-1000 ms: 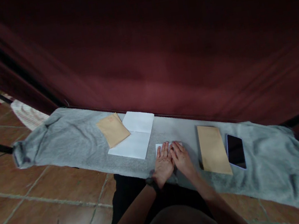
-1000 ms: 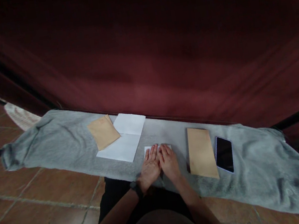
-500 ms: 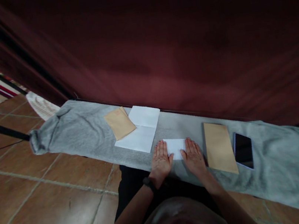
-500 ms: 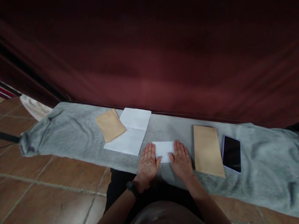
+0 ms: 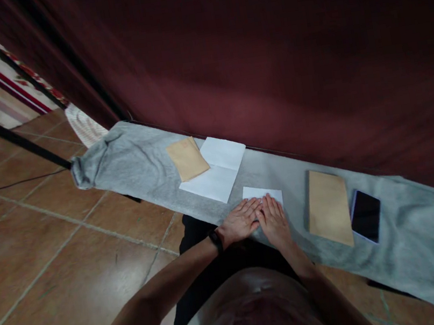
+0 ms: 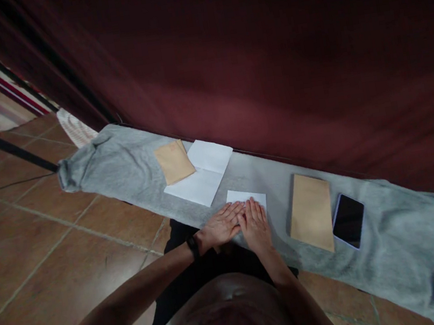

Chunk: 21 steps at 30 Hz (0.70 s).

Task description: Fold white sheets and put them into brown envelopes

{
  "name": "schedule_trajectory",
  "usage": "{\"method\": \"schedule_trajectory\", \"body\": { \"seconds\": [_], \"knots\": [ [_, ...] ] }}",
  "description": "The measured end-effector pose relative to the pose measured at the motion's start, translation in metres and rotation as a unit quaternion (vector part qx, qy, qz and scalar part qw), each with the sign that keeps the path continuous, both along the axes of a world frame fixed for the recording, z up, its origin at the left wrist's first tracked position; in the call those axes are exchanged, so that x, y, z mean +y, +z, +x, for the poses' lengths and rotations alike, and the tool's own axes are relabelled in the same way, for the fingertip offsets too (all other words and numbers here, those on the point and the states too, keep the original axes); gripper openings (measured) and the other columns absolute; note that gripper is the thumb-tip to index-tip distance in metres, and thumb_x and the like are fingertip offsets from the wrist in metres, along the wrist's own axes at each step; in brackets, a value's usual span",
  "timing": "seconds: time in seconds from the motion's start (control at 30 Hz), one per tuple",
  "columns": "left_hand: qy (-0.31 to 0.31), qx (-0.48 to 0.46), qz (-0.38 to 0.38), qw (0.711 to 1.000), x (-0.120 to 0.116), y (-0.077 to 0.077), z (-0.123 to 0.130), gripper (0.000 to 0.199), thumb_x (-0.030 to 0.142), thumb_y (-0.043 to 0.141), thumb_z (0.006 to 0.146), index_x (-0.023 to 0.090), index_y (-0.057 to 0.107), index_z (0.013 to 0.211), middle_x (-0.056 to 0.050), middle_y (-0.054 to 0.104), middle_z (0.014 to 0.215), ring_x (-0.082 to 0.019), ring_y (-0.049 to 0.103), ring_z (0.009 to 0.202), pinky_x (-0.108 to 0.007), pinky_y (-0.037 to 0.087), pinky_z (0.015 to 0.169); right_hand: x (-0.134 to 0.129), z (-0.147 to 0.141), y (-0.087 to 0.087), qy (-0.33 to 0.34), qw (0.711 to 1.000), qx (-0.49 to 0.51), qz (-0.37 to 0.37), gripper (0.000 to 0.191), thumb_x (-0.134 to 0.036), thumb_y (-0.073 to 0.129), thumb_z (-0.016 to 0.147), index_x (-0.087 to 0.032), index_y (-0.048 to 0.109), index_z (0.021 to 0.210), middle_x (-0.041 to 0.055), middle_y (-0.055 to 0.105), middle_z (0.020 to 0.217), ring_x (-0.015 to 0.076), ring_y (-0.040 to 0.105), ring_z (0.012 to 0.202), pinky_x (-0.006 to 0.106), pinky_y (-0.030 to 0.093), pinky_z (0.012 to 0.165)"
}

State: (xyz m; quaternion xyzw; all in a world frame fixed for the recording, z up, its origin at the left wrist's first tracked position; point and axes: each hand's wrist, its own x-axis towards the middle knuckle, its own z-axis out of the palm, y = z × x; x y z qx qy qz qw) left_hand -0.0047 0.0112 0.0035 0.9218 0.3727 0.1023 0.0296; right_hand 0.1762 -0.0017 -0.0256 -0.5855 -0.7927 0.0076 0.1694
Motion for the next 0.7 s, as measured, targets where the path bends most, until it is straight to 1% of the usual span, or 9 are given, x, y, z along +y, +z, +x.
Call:
{"method": "schedule_trajectory", "body": {
  "seconds": [0.07, 0.17, 0.3, 0.37, 0.47, 0.57, 0.63, 0.7],
  "knots": [
    [-0.001, 0.002, -0.003, 1.0, 0.001, 0.0, 0.0, 0.057, 0.041, 0.041, 0.105, 0.012, 0.037, 0.153, -0.014, 0.034, 0.162, -0.022, 0.026, 0.153, -0.04, 0.018, 0.126, -0.001, 0.003, -0.003, -0.013, 1.0, -0.014, 0.009, 0.064, -0.04, 0.025, 0.107, 0.0, 0.03, 0.156, 0.0242, 0.031, 0.161, 0.0305, 0.03, 0.151, 0.051, 0.029, 0.121],
    [0.004, 0.006, -0.006, 1.0, 0.001, 0.001, -0.001, 0.059, 0.042, 0.041, 0.105, 0.012, 0.034, 0.155, -0.014, 0.032, 0.163, -0.022, 0.024, 0.154, -0.04, 0.017, 0.126, -0.001, 0.015, -0.005, -0.032, 0.999, -0.028, 0.03, 0.066, -0.043, 0.028, 0.106, 0.0, 0.029, 0.156, 0.0255, 0.032, 0.161, 0.0334, 0.032, 0.149, 0.053, 0.032, 0.119],
    [0.017, 0.004, -0.004, 1.0, -0.002, 0.0, -0.002, 0.061, 0.045, 0.039, 0.105, 0.011, 0.033, 0.155, -0.016, 0.031, 0.164, -0.024, 0.023, 0.154, -0.045, 0.015, 0.126, -0.002, 0.028, -0.007, -0.039, 0.997, -0.035, 0.057, 0.068, -0.045, 0.03, 0.106, 0.0, 0.026, 0.157, 0.0271, 0.032, 0.16, 0.0349, 0.035, 0.147, 0.054, 0.035, 0.117],
    [0.037, 0.0, -0.003, 0.999, -0.002, -0.002, -0.002, 0.063, 0.048, 0.037, 0.105, 0.009, 0.034, 0.154, -0.017, 0.032, 0.163, -0.026, 0.023, 0.154, -0.046, 0.016, 0.126, -0.004, 0.032, -0.008, -0.042, 0.996, -0.035, 0.066, 0.067, -0.043, 0.03, 0.106, -0.001, 0.025, 0.157, 0.0272, 0.032, 0.16, 0.0345, 0.036, 0.147, 0.054, 0.036, 0.117],
    [0.087, -0.009, -0.017, 0.996, 0.004, -0.006, 0.002, 0.065, 0.051, 0.032, 0.105, 0.006, 0.036, 0.152, -0.019, 0.036, 0.161, -0.026, 0.026, 0.153, -0.043, 0.022, 0.124, -0.006, 0.035, -0.009, -0.049, 0.996, -0.034, 0.068, 0.065, -0.042, 0.032, 0.106, 0.0, 0.027, 0.156, 0.0274, 0.034, 0.159, 0.0341, 0.036, 0.147, 0.054, 0.036, 0.117],
    [0.133, -0.011, -0.04, 0.99, 0.017, -0.005, 0.011, 0.057, 0.041, 0.027, 0.107, 0.006, 0.04, 0.151, -0.019, 0.04, 0.159, -0.025, 0.033, 0.15, -0.042, 0.029, 0.121, -0.007, 0.035, -0.008, -0.052, 0.996, -0.024, 0.066, 0.065, -0.042, 0.033, 0.106, -0.001, 0.029, 0.155, 0.0268, 0.034, 0.16, 0.0338, 0.036, 0.147, 0.054, 0.034, 0.118],
    [0.154, -0.012, -0.045, 0.987, 0.028, -0.002, 0.018, 0.052, 0.03, 0.028, 0.105, 0.006, 0.042, 0.149, -0.019, 0.043, 0.157, -0.026, 0.037, 0.148, -0.042, 0.032, 0.119, -0.007, 0.035, -0.008, -0.052, 0.996, -0.018, 0.065, 0.064, -0.042, 0.033, 0.106, -0.001, 0.029, 0.155, 0.0262, 0.034, 0.16, 0.0338, 0.036, 0.147, 0.054, 0.034, 0.118],
    [0.171, -0.018, -0.046, 0.984, 0.04, 0.004, 0.025, 0.05, 0.018, 0.032, 0.101, 0.007, 0.044, 0.148, -0.019, 0.047, 0.153, -0.028, 0.041, 0.145, -0.045, 0.035, 0.116, -0.007, 0.034, -0.007, -0.051, 0.996, -0.013, 0.066, 0.064, -0.042, 0.032, 0.106, -0.002, 0.03, 0.155, 0.0258, 0.034, 0.16, 0.0336, 0.036, 0.147, 0.054, 0.034, 0.117]
  ]
}}
